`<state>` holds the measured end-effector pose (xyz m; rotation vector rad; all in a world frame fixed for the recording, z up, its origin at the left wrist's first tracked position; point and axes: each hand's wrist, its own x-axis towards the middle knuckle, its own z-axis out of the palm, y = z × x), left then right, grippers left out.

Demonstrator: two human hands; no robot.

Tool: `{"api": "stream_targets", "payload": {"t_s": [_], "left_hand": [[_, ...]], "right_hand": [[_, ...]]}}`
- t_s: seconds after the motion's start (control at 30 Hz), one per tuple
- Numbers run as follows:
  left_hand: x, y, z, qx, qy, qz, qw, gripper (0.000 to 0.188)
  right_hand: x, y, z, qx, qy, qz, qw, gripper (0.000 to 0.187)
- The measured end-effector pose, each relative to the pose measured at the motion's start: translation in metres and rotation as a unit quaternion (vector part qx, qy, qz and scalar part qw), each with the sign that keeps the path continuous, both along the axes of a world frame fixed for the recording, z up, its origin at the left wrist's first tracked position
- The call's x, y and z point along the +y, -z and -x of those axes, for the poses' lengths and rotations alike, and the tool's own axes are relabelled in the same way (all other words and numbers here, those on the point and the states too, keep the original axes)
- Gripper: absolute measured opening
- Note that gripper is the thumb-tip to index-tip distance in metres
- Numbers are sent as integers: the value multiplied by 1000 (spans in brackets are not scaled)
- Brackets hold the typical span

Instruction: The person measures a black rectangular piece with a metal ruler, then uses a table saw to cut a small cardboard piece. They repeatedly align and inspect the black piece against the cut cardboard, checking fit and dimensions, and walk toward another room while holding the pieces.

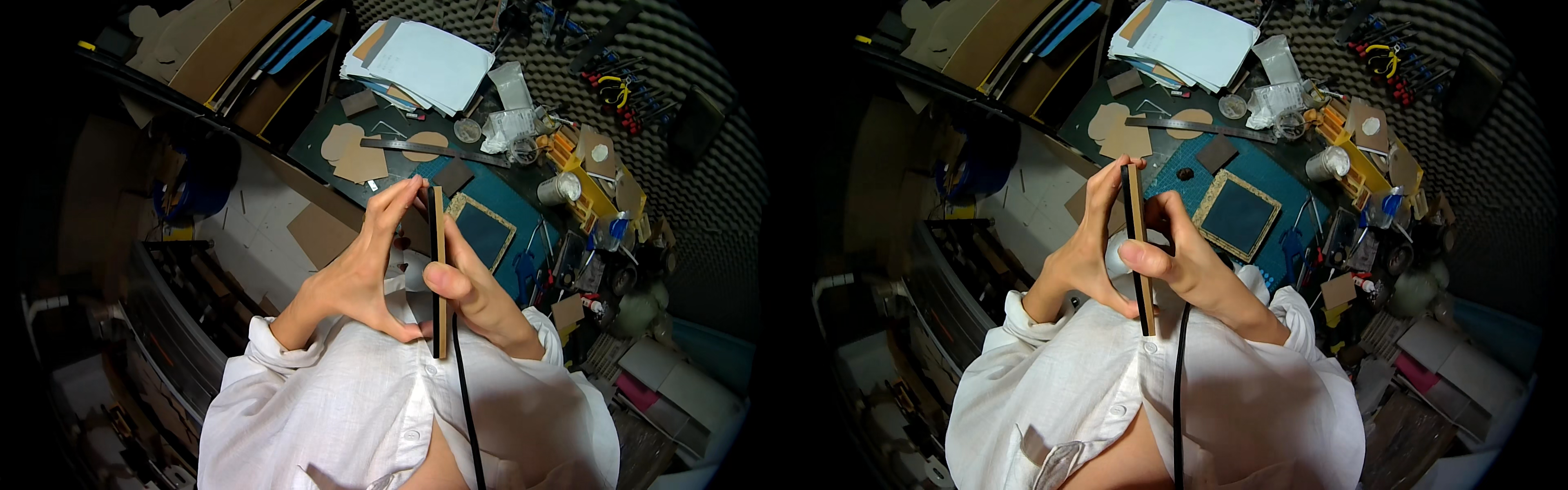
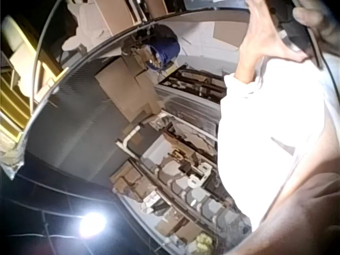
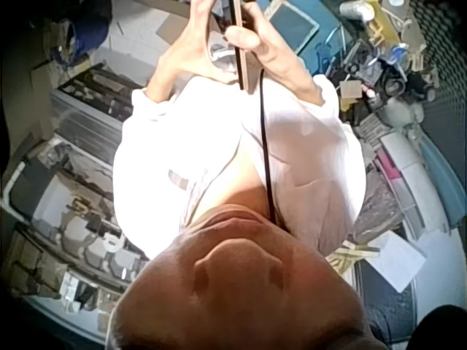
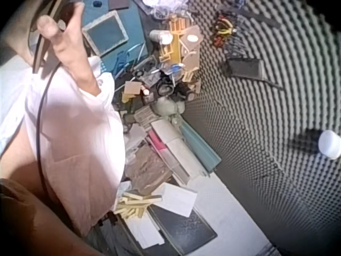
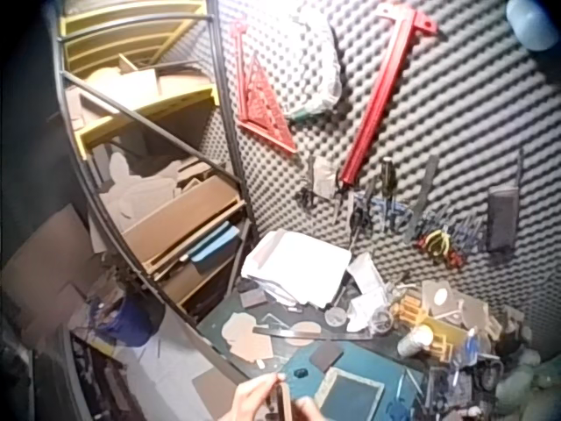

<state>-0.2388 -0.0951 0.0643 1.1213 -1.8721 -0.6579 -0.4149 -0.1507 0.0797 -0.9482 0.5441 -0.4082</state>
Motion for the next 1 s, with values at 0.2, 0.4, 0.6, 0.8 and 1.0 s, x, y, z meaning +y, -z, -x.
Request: {"api": "stream_targets", "payload": {"t_s": [0.2, 0.4, 0.6, 0.8, 1.0], "left_hand": [[3, 10, -2, 25, 2, -27, 999, 147], [2, 10, -3, 16, -16, -33, 999, 151], [-2, 11, -8, 0, -47, -8, 999, 149], [-8, 15, -12, 43, -88, -25, 995, 140], [-10, 27, -15, 104, -118, -76, 985, 137]], "right_hand": [[1, 7, -3, 0, 8, 1, 1000, 84], [0, 20, -1, -14, -2, 11, 1000, 81], [2, 15, -5, -43, 32, -38, 998, 61], [7, 22, -5, -59, 124, 133, 982, 58], [8, 7, 4, -35, 154, 297, 942, 52]]}}
